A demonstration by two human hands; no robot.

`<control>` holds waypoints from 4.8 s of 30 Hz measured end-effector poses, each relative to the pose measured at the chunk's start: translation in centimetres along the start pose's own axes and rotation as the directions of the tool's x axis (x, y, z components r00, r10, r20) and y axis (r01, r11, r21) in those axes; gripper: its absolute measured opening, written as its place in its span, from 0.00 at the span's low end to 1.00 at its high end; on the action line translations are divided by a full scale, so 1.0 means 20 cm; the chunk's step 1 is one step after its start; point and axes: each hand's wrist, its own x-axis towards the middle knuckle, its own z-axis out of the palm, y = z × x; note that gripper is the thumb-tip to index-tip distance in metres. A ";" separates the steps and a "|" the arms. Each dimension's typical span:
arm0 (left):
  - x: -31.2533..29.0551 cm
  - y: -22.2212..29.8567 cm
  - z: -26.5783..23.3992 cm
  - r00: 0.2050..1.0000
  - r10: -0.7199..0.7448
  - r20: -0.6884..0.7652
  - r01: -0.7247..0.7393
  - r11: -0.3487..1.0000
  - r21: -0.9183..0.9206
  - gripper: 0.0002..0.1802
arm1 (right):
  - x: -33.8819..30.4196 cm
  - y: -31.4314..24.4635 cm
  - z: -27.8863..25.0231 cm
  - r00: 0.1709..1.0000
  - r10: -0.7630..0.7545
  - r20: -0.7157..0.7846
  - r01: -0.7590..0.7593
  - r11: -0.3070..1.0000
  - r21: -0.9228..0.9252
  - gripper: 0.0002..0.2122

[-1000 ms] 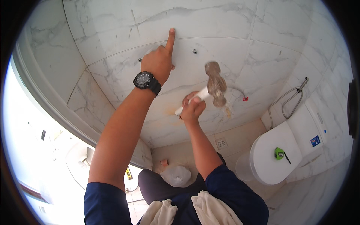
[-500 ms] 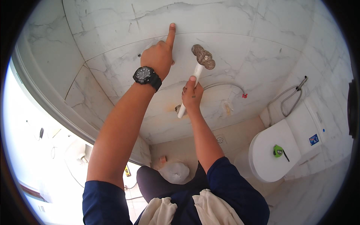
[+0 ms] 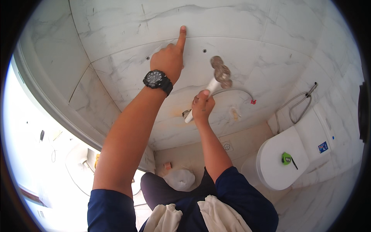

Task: The person drills holes into a tiled bathroom wall, then inserts wall plugs using a hammer. They handle a power drill, hammer, and wall plugs while kneeling on the floor.

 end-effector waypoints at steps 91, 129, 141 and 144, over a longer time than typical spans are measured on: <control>-2.64 0.13 1.66 0.046 -0.610 0.791 0.772 0.525 0.360 0.36 | -1.66 0.60 -2.52 0.480 0.684 -0.550 -0.239 -0.501 -0.832 0.11; -2.67 0.13 1.62 0.527 -0.123 0.841 0.700 0.624 -0.347 0.30 | -2.18 -0.13 -2.92 0.492 0.619 -0.612 -0.260 -0.566 -0.782 0.18; -2.49 -0.05 1.45 0.101 0.133 0.986 0.851 -0.524 -0.017 0.22 | -1.68 -0.09 -2.83 -0.089 0.845 -0.527 0.426 -0.446 -0.787 0.16; -2.53 -0.03 1.51 0.190 0.085 0.978 0.922 -0.358 -0.147 0.19 | -1.16 -0.21 -2.17 0.350 0.926 -0.140 0.315 -0.257 -0.914 0.14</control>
